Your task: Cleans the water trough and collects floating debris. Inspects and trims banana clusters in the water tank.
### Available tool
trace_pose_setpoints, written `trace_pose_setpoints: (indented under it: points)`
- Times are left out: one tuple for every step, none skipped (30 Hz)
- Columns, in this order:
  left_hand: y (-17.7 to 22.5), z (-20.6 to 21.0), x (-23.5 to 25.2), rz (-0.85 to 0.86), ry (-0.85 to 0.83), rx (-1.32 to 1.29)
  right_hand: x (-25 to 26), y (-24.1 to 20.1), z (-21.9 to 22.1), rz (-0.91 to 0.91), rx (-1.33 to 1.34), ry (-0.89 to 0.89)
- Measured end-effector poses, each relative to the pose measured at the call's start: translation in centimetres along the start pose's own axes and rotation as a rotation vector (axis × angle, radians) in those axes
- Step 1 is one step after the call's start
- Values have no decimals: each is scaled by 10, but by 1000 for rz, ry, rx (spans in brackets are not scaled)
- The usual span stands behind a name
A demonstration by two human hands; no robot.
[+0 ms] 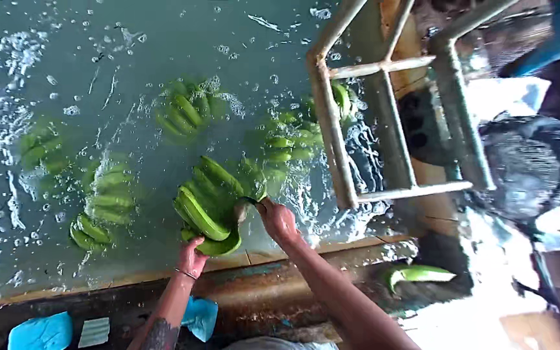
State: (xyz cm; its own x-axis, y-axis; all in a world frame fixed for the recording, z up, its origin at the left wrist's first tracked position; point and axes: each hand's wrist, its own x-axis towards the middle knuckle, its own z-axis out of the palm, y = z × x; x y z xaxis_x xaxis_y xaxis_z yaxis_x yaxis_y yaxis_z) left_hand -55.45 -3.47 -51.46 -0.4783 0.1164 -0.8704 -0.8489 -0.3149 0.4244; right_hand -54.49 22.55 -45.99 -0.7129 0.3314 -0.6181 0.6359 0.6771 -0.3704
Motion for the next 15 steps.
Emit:
trace_pose_setpoints:
  points:
    - [-2, 11, -7, 7, 27, -15, 1, -3, -1, 2, -38, 30]
    - [-3, 22, -14, 11, 60, -31, 1, -5, -4, -6, -77, 59]
    - [-4, 34, -21, 13, 100, -51, 1, -9, -7, -16, -114, 76]
    - [-3, 45, -26, 18, 141, -78, 4, -12, -8, -21, -137, 99]
    - [-3, 58, -29, 35, 181, -105, 8, -15, -6, -9, -136, 109]
    - [-5, 68, -31, 53, 212, -131, 12, -18, -1, 21, -94, 96]
    - [-9, 76, -31, 75, 242, -149, 13, -17, 4, 58, -15, 54]
    - [-12, 79, -31, 105, 257, -158, 11, -12, 5, 87, 97, -20]
    - [-14, 74, -30, 130, 250, -153, 8, -2, 2, 91, 211, -107]
    - [-17, 65, -31, 144, 221, -138, 3, 9, -4, 80, 298, -200]
    - [-18, 54, -34, 149, 178, -125, -2, 18, -11, 60, 357, -270]
    - [-19, 47, -37, 147, 150, -123, -6, 24, -15, 35, 382, -292]
    - [-20, 47, -41, 140, 139, -135, -6, 26, -18, 12, 355, -274]
    - [-22, 52, -44, 135, 147, -154, -5, 24, -18, 15, 312, -243]
    - [-25, 58, -45, 134, 167, -167, -7, 22, -13, 45, 290, -221]
